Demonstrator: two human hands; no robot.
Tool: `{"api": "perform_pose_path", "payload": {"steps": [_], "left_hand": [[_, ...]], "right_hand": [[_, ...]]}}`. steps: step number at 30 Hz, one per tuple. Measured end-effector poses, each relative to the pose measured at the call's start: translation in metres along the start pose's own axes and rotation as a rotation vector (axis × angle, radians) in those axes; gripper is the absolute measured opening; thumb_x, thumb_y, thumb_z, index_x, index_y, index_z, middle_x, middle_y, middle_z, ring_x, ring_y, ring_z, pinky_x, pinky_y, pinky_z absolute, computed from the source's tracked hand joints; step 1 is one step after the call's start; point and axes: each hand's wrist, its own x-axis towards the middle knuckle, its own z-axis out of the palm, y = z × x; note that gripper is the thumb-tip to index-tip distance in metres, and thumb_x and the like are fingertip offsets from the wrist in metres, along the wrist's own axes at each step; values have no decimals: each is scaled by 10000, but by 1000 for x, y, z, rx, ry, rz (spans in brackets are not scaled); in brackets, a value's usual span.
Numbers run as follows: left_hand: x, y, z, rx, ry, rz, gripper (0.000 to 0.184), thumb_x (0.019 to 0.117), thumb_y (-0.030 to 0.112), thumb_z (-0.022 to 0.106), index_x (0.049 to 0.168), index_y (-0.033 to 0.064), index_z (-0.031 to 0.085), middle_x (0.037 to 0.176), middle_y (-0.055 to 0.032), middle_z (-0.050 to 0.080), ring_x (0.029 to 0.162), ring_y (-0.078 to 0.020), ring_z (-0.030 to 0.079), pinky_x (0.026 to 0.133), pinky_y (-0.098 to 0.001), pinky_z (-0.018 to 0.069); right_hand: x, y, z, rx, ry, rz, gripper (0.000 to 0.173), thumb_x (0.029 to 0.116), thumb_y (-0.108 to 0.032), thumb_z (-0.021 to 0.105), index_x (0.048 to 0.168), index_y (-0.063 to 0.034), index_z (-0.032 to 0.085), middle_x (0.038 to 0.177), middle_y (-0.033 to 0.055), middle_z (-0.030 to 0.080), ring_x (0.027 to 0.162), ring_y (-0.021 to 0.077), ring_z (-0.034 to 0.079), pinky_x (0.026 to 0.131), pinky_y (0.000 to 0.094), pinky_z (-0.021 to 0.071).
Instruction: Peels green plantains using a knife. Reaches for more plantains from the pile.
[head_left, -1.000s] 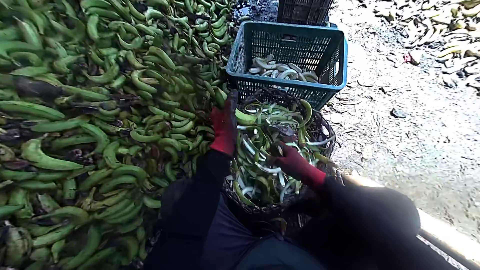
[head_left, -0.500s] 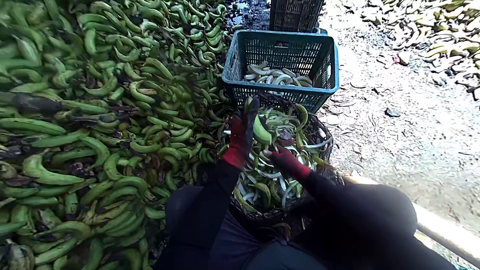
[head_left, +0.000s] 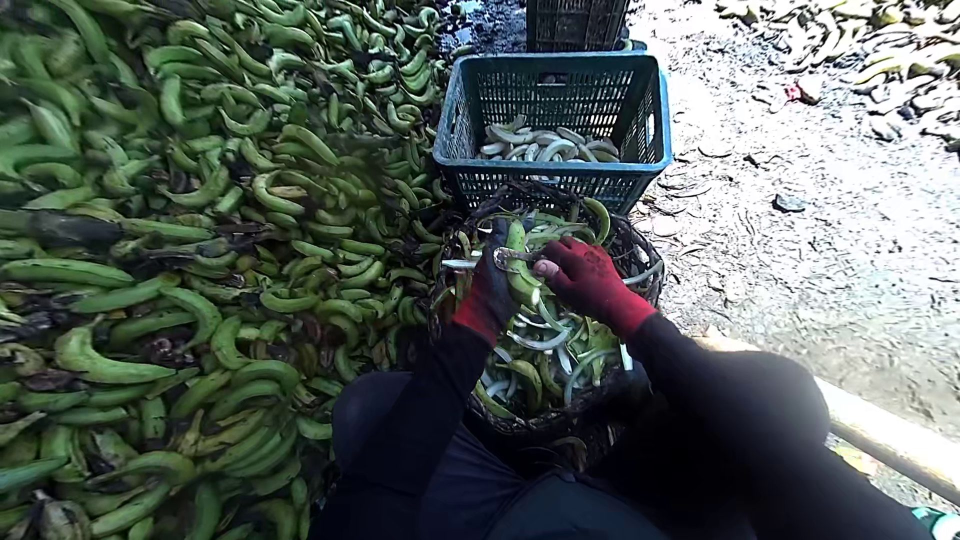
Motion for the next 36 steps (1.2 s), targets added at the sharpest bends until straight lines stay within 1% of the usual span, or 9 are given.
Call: {"api": "perform_pose_path", "payload": {"steps": [6,10,12,15,17,20,24,31,36], "left_hand": [[0,-10,11,85,-83,-223,674,959,774,359,1259,243,645,976,-40,683,774,-149,644,620,-346,552],[1,-2,-6,241,31,-18,530,1037,648,357,1399,328,574,1173,-17,684,929,-157,654,743,-400,567],[4,0,-13,485,184,132,456,1097,471,370,1488,272,495,1386,-53,611,1167,-250,621,923,-526,537],[8,2,-17,520,236,216,398,1099,282,445,1480,177,486,1409,-116,580,1208,-307,590,950,-563,510],[13,8,-17,324,124,178,441,1084,443,422,1492,295,498,1428,-10,582,1218,-192,596,972,-476,527],[20,5,-20,138,137,99,484,1031,606,436,1376,304,591,1127,-31,679,886,-162,658,723,-395,580],[14,7,-6,377,328,196,438,1107,379,382,1482,178,486,1378,-114,592,1170,-249,603,957,-510,517],[-9,-6,18,120,94,-16,450,1072,531,373,1338,233,581,1066,-21,645,855,-117,613,715,-345,544],[-3,-11,9,423,242,-8,491,1098,481,342,1454,193,521,1318,-102,624,1132,-241,618,921,-510,527]], "right_hand": [[22,21,-14,-18,84,418,568,1045,-595,383,1220,-129,655,1145,192,656,1057,400,651,859,653,487],[-5,3,-17,142,188,249,554,1045,-622,381,1259,-165,610,995,130,647,768,319,642,637,584,517],[-9,-7,-14,165,129,133,543,1024,-610,420,1189,-150,659,987,86,654,802,265,646,691,550,530],[-14,-20,-12,37,109,41,538,993,-599,455,1103,-133,701,965,84,659,864,273,646,771,546,509],[-13,-15,-19,-116,65,116,552,995,-631,461,1118,-147,698,981,119,668,911,330,660,798,583,501],[-14,-6,-31,-171,32,228,533,1003,-621,474,1114,-145,685,982,148,665,904,369,658,779,620,490],[-20,-21,-24,155,-42,105,486,1027,-565,432,1113,-166,695,976,51,669,851,234,653,747,529,527],[13,11,-11,-22,81,184,585,1031,-621,362,1175,-153,681,1057,151,659,996,367,652,839,635,479],[7,-1,-13,76,106,260,517,1047,-576,404,1152,-149,676,1036,135,662,917,343,660,768,620,507]]}}
